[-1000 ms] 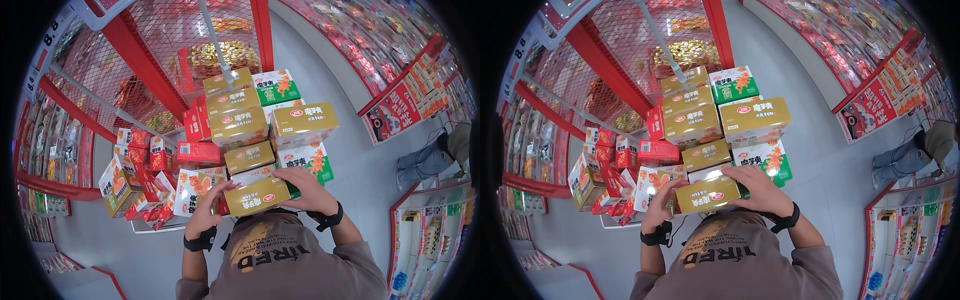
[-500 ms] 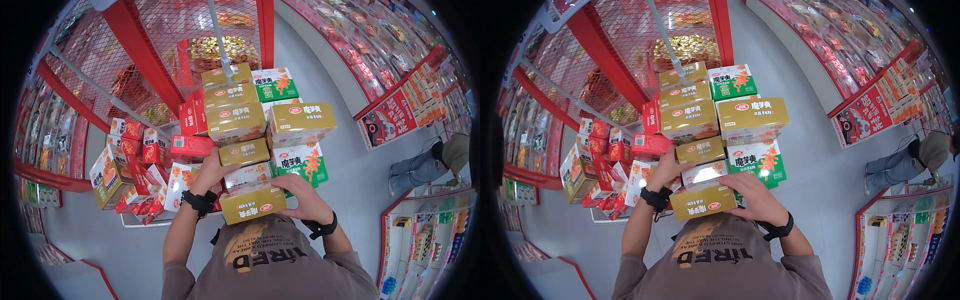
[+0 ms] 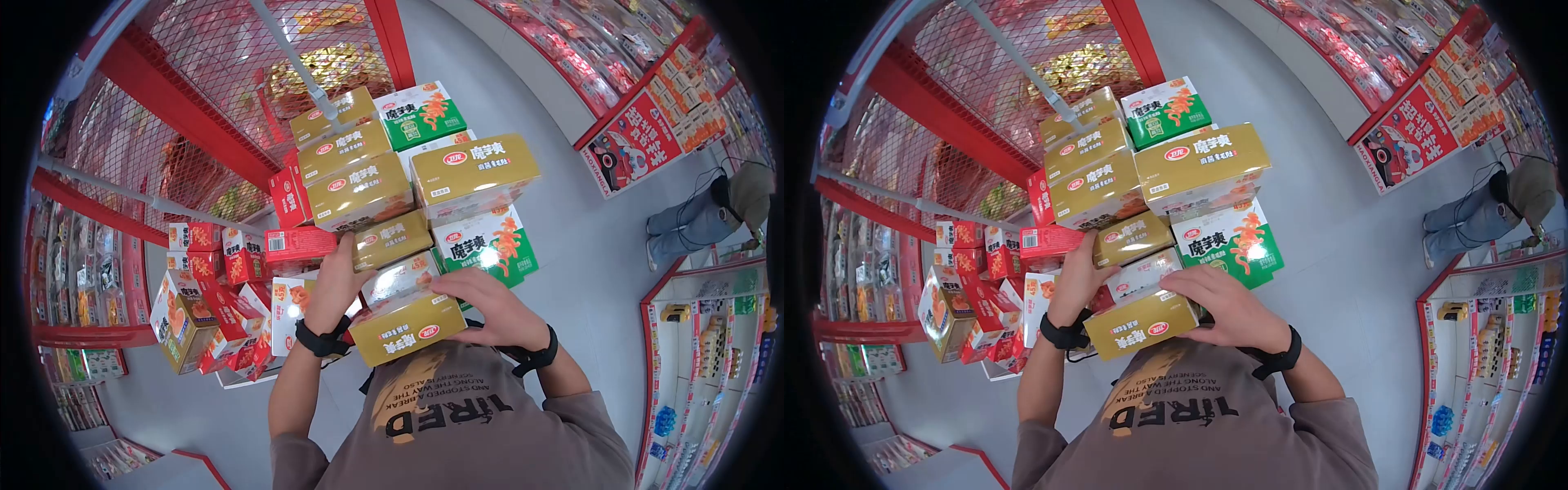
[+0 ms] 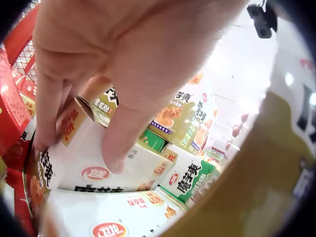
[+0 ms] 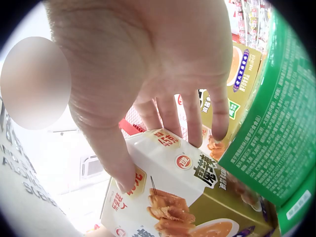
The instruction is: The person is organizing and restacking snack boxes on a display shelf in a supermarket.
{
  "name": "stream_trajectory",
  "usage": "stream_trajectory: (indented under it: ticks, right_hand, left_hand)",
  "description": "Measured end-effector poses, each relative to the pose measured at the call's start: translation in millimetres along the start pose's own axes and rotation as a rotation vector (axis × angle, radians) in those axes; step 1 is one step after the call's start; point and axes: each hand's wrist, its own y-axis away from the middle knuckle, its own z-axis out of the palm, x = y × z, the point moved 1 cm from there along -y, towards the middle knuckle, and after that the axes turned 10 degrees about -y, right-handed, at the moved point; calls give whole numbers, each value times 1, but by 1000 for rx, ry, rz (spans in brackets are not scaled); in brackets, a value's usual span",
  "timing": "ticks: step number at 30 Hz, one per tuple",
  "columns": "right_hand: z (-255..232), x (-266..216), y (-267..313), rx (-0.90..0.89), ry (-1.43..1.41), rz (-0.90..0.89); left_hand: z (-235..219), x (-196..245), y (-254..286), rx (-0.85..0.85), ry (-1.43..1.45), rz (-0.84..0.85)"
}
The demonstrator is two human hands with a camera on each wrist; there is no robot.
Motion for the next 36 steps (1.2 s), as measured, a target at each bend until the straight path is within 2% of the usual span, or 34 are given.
stream_trajectory:
  ticks: [5, 10, 13, 16, 22, 29, 32, 35, 36]
  right_hand:
    - [2, 4, -1, 2, -14, 12]
    - [-6, 3, -9, -43, 21, 13]
    - [-12, 1, -15, -91, 47, 13]
    - [-12, 2, -17, -141, 88, 29]
    - [-8, 0, -11, -90, 47, 16]
    - [-6, 0, -8, -59, 18, 22]
    - [-6, -1, -8, -59, 13, 21]
    - [-7, -1, -6, -54, 18, 20]
    - [-6, -1, -5, -49, 21, 22]
  left_hand:
    - [20, -2, 2, -98, -169, -80]
    - [-9, 6, 3, -238, -245, -105]
    - [-29, 21, 8, -208, -448, 309]
    - [-9, 18, -16, -240, -241, 684]
    - [30, 12, -31, -245, -300, 680]
    - [34, 11, -33, -177, -305, 741]
    - [17, 17, -26, -251, -326, 705]
    - [-36, 36, -15, -626, -267, 193]
    - [-46, 32, -12, -565, -212, 26]
